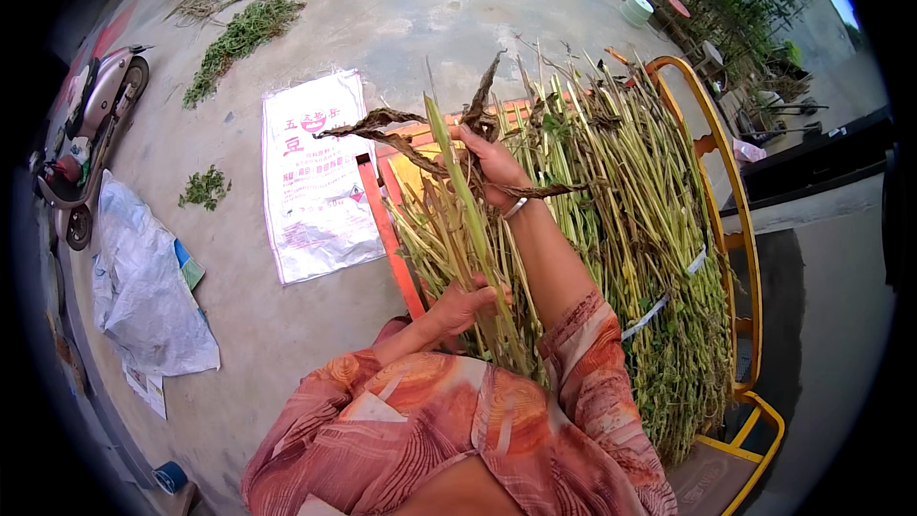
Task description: The person gathers long green plant stalks from a yellow cart and arranges them into bundles. They secure each bundle with a white plastic tie, repeating the process to organize the pile of vegetation.
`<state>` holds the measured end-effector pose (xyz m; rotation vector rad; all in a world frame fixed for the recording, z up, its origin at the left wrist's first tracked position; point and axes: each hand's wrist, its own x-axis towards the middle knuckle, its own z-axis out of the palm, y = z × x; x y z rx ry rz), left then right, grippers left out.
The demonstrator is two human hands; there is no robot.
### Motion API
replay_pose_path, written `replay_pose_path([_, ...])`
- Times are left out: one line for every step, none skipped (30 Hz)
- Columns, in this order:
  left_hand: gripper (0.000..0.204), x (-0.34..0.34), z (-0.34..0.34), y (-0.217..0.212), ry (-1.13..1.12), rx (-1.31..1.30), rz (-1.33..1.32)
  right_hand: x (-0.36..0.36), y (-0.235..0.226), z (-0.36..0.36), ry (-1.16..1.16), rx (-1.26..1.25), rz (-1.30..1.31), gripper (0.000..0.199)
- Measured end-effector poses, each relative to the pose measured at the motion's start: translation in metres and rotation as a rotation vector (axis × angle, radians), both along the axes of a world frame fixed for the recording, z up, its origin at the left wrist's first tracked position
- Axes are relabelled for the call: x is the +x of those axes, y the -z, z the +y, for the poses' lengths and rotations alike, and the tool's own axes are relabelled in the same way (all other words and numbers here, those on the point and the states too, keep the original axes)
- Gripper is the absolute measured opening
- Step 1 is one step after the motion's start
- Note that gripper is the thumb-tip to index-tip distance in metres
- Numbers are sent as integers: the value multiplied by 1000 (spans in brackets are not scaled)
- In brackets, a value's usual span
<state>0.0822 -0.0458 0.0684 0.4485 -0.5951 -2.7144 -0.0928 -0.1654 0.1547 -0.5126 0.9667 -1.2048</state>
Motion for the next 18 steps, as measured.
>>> replay_pose_path([28,1,2,6,13,-7,-20,-1,-3,-8,-19,-14,-77,37])
replay_pose_path([30,-1,0,6,23,-17,-36,1,-9,-16,-49,-69,-21,33])
replay_pose_path([33,-2,-2,6,35,-28,-52,5,-14,-23,-35,-79,35,35])
replay_pose_path([34,0,-5,8,70,-65,-86,8,-20,-28,-59,-77,11,34])
replay_pose_path([34,0,-5,7,66,-75,-71,10,-26,-30,-76,-69,-12,32])
replay_pose_path([34,0,-4,6,66,-84,-57,11,-24,-33,-86,-73,-158,31])
replay_pose_path([34,-1,-4,5,68,-94,-42,13,-22,-38,-93,-76,-304,29])
replay_pose_path([34,-1,-3,7,70,-90,-36,15,-20,-40,-92,-77,-451,28])
replay_pose_path([33,-3,-3,9,75,-86,-30,18,-18,-41,6,-89,-386,25])
replay_pose_path([33,-3,-3,11,81,-82,-23,21,-17,-42,105,-100,-319,22])
replay_pose_path([33,-3,-3,12,81,-78,-41,24,-16,-40,198,-102,-254,20])
replay_pose_path([33,-3,-4,14,82,-74,-59,21,-17,-42,285,-29,-94,11])
replay_pose_path([32,-2,-5,15,82,-70,-77,20,-19,-45,467,-26,73,11])
replay_pose_path([32,0,-2,14,62,-76,-93,17,-14,-42,511,-8,80,13])
replay_pose_path([32,0,-4,11,48,-91,-103,6,-9,-38,560,1,91,15])
replay_pose_path([32,0,-5,10,31,-105,-113,-7,-4,-33,607,10,103,18])
replay_pose_path([31,0,-6,8,40,-91,-115,-19,-1,-28,655,16,117,20])
replay_pose_path([30,0,-7,8,39,-77,-115,-26,0,-20,703,22,127,18])
